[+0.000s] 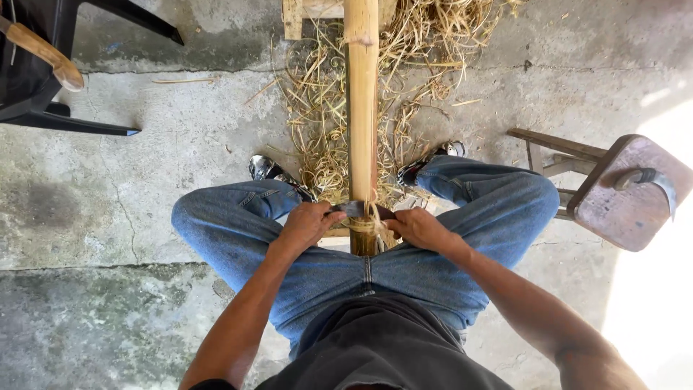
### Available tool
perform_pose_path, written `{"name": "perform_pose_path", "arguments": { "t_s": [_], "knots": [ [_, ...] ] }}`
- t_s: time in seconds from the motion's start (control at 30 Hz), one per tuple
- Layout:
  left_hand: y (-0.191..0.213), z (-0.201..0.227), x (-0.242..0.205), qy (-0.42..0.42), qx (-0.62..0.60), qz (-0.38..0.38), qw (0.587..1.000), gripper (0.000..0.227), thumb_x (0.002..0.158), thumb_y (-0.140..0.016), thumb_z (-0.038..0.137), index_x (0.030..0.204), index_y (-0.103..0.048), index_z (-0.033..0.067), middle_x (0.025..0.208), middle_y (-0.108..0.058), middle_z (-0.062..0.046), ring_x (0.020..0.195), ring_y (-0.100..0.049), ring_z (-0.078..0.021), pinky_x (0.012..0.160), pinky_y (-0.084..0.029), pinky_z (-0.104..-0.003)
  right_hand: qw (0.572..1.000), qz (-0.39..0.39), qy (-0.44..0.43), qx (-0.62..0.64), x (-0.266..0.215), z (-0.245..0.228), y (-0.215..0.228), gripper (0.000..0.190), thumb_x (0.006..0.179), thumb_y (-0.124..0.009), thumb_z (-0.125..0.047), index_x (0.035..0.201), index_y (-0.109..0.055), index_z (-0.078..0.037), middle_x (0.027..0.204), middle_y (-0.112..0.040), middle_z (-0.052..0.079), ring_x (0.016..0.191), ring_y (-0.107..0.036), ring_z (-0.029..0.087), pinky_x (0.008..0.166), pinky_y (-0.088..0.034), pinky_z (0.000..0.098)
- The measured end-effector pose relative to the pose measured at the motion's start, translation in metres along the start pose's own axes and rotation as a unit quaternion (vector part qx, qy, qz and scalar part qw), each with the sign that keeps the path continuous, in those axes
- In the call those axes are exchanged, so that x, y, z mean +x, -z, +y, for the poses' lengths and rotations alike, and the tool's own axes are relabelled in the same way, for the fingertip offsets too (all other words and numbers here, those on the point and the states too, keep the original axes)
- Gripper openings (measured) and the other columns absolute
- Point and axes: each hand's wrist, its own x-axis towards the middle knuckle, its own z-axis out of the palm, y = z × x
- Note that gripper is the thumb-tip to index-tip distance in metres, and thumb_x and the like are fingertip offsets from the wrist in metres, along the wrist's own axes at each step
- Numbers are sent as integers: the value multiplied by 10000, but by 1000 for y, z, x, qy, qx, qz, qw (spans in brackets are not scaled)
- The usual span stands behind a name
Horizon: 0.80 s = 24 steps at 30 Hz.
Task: The recorder uses a sickle-like tool to shave the outer bark and smooth the surface of a long bamboo pole held between their legs and supported by a wooden stand.
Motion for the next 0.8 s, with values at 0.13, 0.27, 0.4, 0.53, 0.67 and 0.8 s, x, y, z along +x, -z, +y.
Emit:
{"name": "perform_pose_path", "arguments": {
  "t_s": [0.13, 0.27, 0.4, 0.53, 0.67, 0.8],
  "knots": [
    [24, 11, 31, 27, -1, -30, 999, 529, 959, -604, 563, 822, -693, 61, 609, -609, -88, 556, -578, -240, 547, -493, -435, 982, -85, 132, -105, 44, 34, 14, 211, 1010, -586, -200, 863, -683, -85, 677, -682, 86, 554, -666, 229, 493, -539, 379],
    [48, 25, 98, 156, -48, 38, 986, 441, 1019, -542, 502, 880, -643, 95, 575, -544, -30, 426, -463, -168, 408, -395, -392, 983, -32, -183, -4, 130, 6, 93, 398, 1069, -441, -414, 1039, -644, -72, 669, -623, 60, 462, -547, 158, 373, -460, 292],
    [72, 23, 197, 82, 82, 219, 969, 469, 1024, -556, 536, 782, -602, 137, 592, -530, 4, 440, -428, -153, 407, -369, -379, 979, 164, -120, 10, 221, 45, 139, 443, 1060, -505, -462, 1101, -643, -44, 812, -653, 50, 508, -536, 107, 418, -487, 278],
    [96, 33, 239, 74, 137, 222, 963, 521, 1021, -558, 573, 780, -576, 111, 600, -545, -13, 464, -461, -154, 414, -385, -377, 969, 208, -130, 27, 253, 63, 155, 465, 1059, -481, -478, 1144, -614, -40, 788, -651, 65, 513, -541, 105, 422, -498, 261],
    [97, 45, 230, 58, 157, 239, 956, 508, 990, -555, 582, 781, -595, 122, 609, -572, -16, 486, -504, -161, 450, -409, -390, 964, 231, -133, 8, 240, 66, 141, 473, 1051, -517, -510, 1095, -641, -55, 782, -660, 56, 524, -529, 110, 442, -460, 275],
    [81, 62, 176, 114, 181, 159, 964, 507, 988, -549, 567, 774, -572, 107, 609, -558, -37, 465, -514, -185, 431, -421, -412, 964, 205, -142, 86, 194, 46, 106, 448, 1028, -516, -486, 1125, -613, -59, 767, -634, 61, 473, -526, 131, 385, -490, 313]
  ]
}}
